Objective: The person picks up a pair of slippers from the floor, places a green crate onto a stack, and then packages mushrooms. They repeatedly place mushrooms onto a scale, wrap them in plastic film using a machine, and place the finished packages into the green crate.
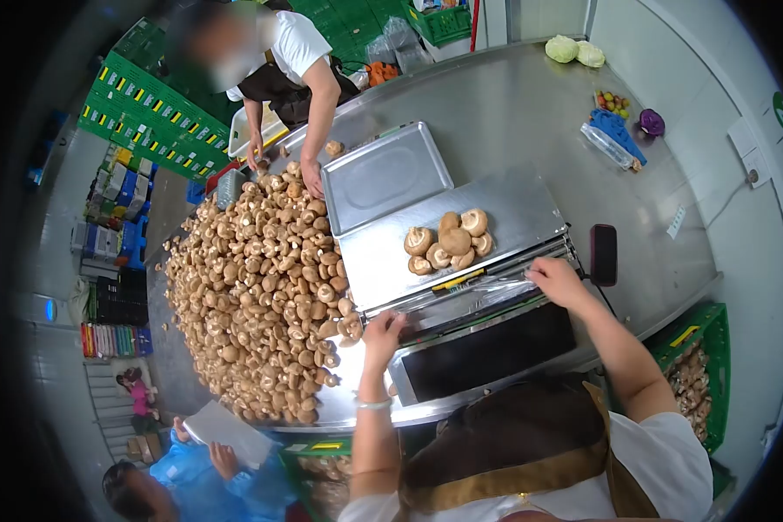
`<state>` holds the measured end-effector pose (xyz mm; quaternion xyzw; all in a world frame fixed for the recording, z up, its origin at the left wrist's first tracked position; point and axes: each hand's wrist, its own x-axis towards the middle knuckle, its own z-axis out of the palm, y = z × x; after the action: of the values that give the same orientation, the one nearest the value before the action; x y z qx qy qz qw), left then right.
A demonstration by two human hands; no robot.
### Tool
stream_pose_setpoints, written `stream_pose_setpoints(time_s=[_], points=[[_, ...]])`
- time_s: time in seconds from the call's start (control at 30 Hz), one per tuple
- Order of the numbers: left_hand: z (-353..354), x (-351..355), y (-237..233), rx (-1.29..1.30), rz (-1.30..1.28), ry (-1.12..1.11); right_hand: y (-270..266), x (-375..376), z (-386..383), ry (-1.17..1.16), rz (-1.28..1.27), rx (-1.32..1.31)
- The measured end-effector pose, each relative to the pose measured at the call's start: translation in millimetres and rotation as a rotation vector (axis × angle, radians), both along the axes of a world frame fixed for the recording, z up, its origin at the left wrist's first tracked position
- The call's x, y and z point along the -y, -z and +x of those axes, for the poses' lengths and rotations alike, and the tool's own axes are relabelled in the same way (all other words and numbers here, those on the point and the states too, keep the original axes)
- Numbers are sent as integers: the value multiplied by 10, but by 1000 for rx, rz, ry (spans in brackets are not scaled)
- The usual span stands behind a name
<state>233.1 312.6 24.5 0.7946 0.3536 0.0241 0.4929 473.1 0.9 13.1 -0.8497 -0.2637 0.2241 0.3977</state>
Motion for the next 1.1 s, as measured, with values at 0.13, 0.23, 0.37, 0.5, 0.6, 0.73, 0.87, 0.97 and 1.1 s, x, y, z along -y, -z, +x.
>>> stream_pose_setpoints(time_s=[0.13, 0.23, 0.37, 0.5, 0.6, 0.73, 0.87, 0.97, 1.1], points=[[43, -364, -893, 250, -688, 145, -715, 188, 219, -28, 617, -682], [525, -394, -1237, 764, -947, 105, -1013, -254, 397, 55, 1150, -738], [1430, -537, -597, 894, -571, -118, -718, -1126, 820, 157, 873, -175], [1696, -579, 195, 215, 245, 66, 144, -1543, 1106, -42, 243, 184], [1703, -622, 290, 157, -90, 103, 262, -1580, 1100, -228, 111, 124], [1373, -559, 259, 268, -433, 249, 37, -1294, 892, -287, 154, -319], [1002, -304, 144, 126, -88, 271, 122, -1000, 666, -405, 221, -238], [865, -147, 139, 242, 167, 258, 141, -965, 535, -384, 281, 112], [697, 247, -532, 331, 250, 122, -574, -833, 217, -245, 272, -49]])
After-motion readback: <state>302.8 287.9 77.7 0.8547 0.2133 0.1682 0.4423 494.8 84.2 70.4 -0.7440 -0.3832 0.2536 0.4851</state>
